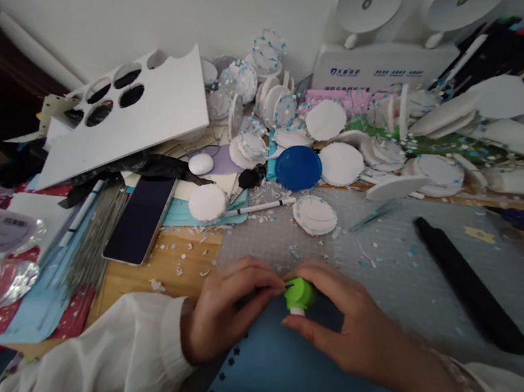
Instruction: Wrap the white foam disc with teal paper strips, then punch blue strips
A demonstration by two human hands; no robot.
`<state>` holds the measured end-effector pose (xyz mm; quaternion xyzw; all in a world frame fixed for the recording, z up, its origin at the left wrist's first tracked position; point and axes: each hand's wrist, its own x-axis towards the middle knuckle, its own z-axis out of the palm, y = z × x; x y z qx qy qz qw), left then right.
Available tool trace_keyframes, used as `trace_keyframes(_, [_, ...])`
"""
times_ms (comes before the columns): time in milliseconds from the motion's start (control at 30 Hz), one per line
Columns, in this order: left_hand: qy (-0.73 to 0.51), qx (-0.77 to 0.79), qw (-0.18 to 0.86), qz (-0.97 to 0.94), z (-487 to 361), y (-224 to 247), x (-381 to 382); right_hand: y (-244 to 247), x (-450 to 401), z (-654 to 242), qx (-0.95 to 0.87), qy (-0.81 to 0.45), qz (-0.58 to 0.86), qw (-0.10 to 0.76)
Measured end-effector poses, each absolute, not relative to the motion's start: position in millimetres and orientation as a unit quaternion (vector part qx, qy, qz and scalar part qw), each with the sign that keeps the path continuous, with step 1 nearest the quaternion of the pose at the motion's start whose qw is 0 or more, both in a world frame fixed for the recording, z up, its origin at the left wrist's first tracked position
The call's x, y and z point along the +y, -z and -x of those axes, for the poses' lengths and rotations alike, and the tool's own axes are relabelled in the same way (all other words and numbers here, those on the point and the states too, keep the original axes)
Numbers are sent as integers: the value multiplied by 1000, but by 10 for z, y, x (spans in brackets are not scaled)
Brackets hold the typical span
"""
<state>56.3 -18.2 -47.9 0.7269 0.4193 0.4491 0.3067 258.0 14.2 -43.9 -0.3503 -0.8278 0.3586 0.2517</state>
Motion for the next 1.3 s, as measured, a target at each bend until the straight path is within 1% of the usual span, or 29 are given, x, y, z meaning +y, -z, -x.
trace_keyframes(100, [-455,431,278,-728,-566,460,-173,463,155,-2598,-836,-351,344,246])
trace_keyframes(300, [-451,436,283,-725,-561,474,-172,531,130,-2628,-842,-340,341,245])
trace_keyframes(533, [-456,410,288,-736,-558,433,-164,417,90,-2566,-832,-306,357,295])
trace_keyframes(667, [-452,408,325,-724,-549,404,-153,361,111,-2537,-824,-331,339,311])
trace_keyframes(767, [-422,391,356,-737,-539,406,-122,361,120,-2522,-825,-338,324,316])
trace_keyframes(833, [-379,385,343,-769,-536,411,-98,375,118,-2511,-834,-328,316,311])
trace_keyframes(933, [-323,380,289,-817,-537,406,-78,398,108,-2495,-846,-316,310,297])
trace_keyframes(1067, [-322,344,228,-852,-539,409,-77,404,100,-2477,-847,-323,301,298])
trace_keyframes(1167, [-330,340,227,-851,-533,434,-76,411,108,-2466,-843,-323,294,313])
trace_keyframes(1300, [-320,359,268,-835,-504,439,-50,429,133,-2469,-841,-317,295,325])
